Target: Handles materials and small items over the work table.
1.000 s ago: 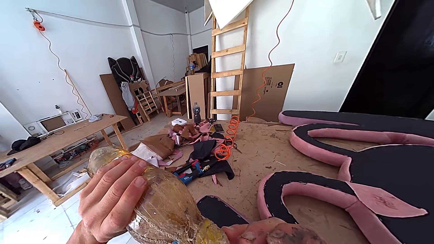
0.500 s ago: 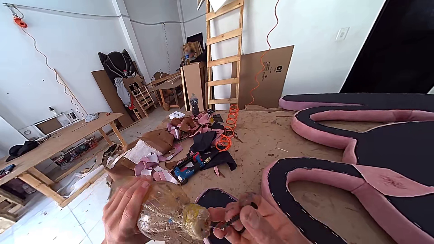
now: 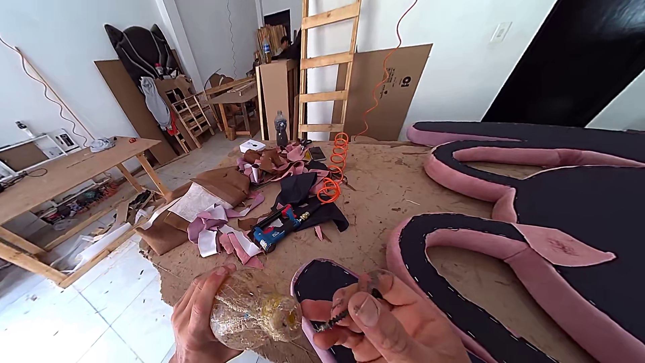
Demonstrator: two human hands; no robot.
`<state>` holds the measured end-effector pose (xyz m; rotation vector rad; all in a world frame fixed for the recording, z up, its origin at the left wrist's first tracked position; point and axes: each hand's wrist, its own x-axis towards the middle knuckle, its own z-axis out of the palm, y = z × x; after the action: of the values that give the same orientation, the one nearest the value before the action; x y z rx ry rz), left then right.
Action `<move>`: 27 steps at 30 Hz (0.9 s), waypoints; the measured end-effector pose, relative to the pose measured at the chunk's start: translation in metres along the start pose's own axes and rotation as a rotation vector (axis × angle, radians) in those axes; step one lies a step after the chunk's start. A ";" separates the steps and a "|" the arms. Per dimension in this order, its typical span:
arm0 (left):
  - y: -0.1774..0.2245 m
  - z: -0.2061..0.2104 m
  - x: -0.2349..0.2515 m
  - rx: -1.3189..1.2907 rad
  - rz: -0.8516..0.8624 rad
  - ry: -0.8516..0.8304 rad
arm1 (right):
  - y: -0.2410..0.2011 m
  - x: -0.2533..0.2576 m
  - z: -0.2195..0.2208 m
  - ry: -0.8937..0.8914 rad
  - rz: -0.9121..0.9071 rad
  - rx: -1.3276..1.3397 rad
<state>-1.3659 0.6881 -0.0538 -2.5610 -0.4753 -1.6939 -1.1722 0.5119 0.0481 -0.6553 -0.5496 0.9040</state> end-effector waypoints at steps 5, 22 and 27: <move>-0.011 -0.017 0.011 0.048 0.050 0.018 | 0.011 -0.002 0.008 -0.097 -0.158 -0.139; 0.002 -0.066 0.039 0.172 0.207 0.015 | 0.012 -0.018 0.014 -0.209 -0.296 -0.232; 0.010 -0.068 0.038 0.182 0.208 0.013 | 0.009 -0.023 0.012 -0.217 -0.281 -0.214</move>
<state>-1.4105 0.6741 0.0092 -2.3767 -0.3308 -1.5223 -1.1965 0.4998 0.0464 -0.6558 -0.9179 0.6597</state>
